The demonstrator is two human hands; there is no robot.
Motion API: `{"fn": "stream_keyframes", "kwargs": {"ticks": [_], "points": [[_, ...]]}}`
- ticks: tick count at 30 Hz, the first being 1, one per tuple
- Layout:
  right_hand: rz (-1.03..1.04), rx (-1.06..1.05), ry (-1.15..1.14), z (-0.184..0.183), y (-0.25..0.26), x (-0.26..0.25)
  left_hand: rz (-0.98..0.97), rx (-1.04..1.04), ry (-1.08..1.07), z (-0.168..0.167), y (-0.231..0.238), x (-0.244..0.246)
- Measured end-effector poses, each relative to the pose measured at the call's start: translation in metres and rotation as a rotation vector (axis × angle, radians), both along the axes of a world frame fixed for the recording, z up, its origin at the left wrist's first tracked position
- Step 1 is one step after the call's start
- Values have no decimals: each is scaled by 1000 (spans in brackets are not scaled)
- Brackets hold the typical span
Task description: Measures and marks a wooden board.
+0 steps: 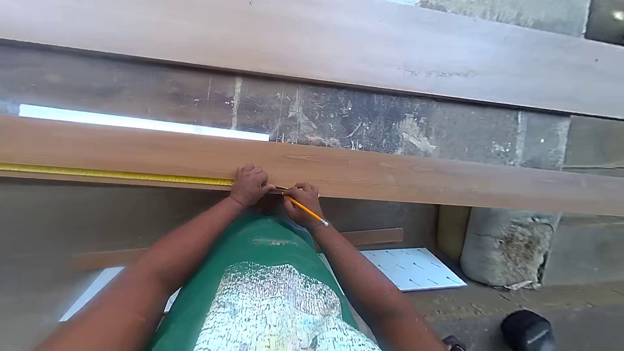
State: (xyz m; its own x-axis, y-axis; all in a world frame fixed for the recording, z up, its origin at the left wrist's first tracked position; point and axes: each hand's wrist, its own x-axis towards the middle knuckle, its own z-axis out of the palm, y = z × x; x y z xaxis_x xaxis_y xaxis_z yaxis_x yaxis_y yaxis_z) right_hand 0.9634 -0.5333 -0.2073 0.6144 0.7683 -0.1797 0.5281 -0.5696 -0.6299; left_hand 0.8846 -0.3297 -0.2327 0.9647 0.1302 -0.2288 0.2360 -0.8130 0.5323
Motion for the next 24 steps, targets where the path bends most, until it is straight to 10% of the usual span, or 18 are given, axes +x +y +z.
{"fn": "stream_keyframes", "kwargs": {"ticks": [24], "points": [[-40,-62,9,3,3,-2,-57,-20,38,3,-1,6]]}}
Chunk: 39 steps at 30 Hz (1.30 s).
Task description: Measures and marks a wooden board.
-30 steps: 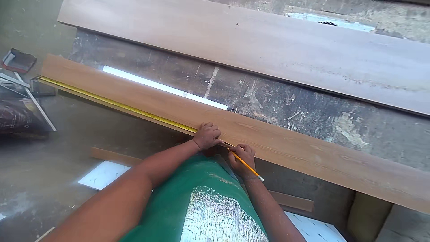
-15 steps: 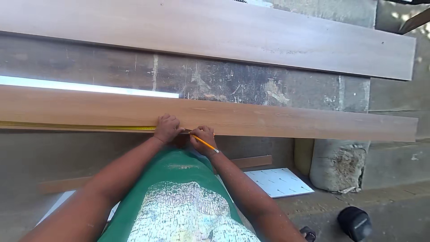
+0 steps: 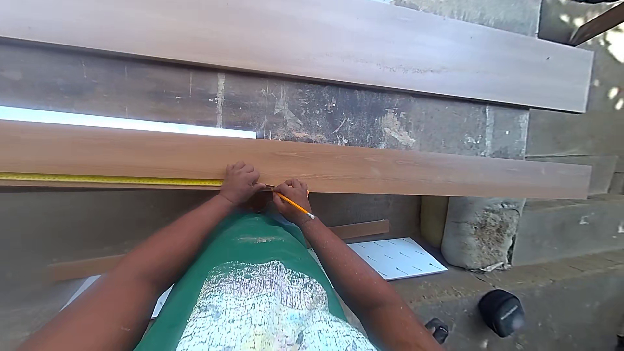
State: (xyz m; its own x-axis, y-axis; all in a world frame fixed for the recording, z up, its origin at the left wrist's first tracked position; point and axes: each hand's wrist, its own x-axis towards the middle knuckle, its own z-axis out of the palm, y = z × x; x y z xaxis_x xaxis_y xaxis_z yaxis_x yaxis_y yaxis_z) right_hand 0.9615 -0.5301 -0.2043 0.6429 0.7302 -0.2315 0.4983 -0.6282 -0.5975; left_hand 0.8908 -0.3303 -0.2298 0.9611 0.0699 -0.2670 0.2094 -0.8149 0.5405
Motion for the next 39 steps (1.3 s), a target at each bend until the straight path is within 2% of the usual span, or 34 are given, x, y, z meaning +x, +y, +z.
{"fn": "stream_keyframes", "kwargs": {"ticks": [32,35,39], "points": [[-1,5,-39,-5,1,-2,7,17,-22,-1,-1,-1],[12,3,21,0,2,2,12,17,-13,-1,0,0],[-9,168,88,-1,-7,6,13,13,-2,-1,0,1]]}}
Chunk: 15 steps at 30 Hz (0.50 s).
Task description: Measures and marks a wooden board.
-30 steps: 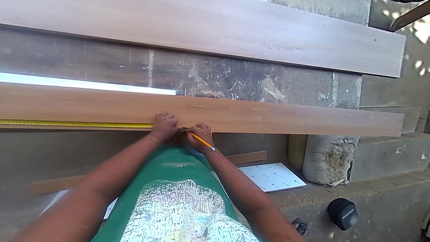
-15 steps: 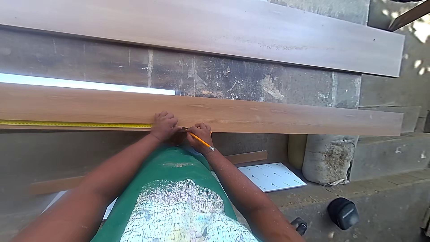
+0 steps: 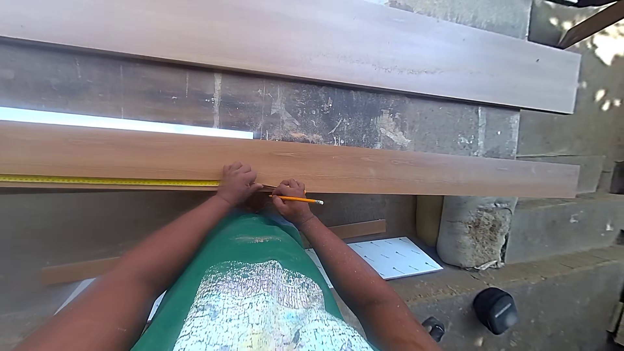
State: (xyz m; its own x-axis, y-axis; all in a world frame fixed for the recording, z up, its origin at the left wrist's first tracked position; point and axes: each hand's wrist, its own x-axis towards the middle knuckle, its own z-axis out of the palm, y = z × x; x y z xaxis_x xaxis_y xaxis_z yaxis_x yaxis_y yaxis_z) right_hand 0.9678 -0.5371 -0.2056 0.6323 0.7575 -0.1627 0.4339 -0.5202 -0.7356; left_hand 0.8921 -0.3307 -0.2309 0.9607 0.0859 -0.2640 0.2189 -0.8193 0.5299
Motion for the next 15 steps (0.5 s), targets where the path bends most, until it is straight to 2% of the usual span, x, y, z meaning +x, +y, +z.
{"fn": "stream_keyframes", "kwargs": {"ticks": [2,4,6,8,12,15], "points": [[13,115,-47,-6,-5,1,4,-2,-9,-1,1,0],[77,102,-195,-15,-10,1,3,11,-5,-3,1,0],[106,-48,-358,-20,-15,-3,-3,27,23,-3,1,0],[82,-205,-424,-23,-21,-6,-12,13,84,0,0,1],[50,-314,-332,-11,-13,1,-140,-54,242,12,16,4],[71,-419,-63,14,-2,11,-174,-39,519,43,63,-13]]}}
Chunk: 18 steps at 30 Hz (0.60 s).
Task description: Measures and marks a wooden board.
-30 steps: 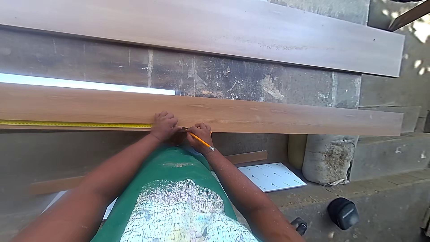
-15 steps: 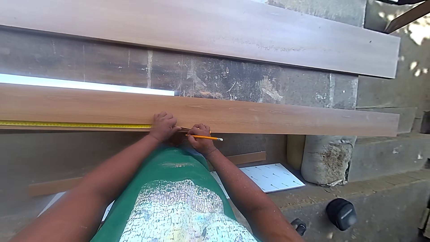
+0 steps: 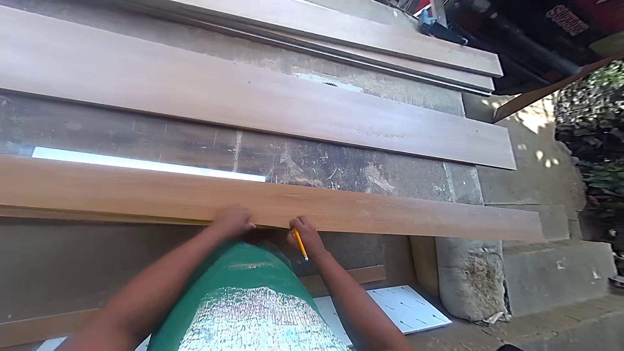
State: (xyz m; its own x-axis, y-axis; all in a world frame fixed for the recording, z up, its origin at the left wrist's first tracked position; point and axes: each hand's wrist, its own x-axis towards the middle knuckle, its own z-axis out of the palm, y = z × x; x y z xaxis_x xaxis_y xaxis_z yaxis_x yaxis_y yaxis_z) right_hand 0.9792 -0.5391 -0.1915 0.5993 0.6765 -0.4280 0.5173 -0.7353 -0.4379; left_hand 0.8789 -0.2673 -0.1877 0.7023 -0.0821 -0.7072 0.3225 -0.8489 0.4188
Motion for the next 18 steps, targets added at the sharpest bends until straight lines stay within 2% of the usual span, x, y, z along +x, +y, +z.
{"fn": "stream_keyframes", "kwargs": {"ticks": [3,5,6,10,12,14,18], "points": [[-76,-123,317,28,9,0,74,56,333,25,89,-50],[-120,-121,425,34,19,-11,92,111,409,38,139,-77],[-127,-108,471,35,27,-16,73,130,400,48,149,-80],[-67,-31,617,43,72,-28,-112,113,295,96,115,-50],[-37,26,651,51,92,-23,-175,120,260,109,95,-31],[-15,67,676,53,104,-10,-164,161,236,113,86,-17],[55,35,653,47,110,31,-26,225,207,107,64,3]]}}
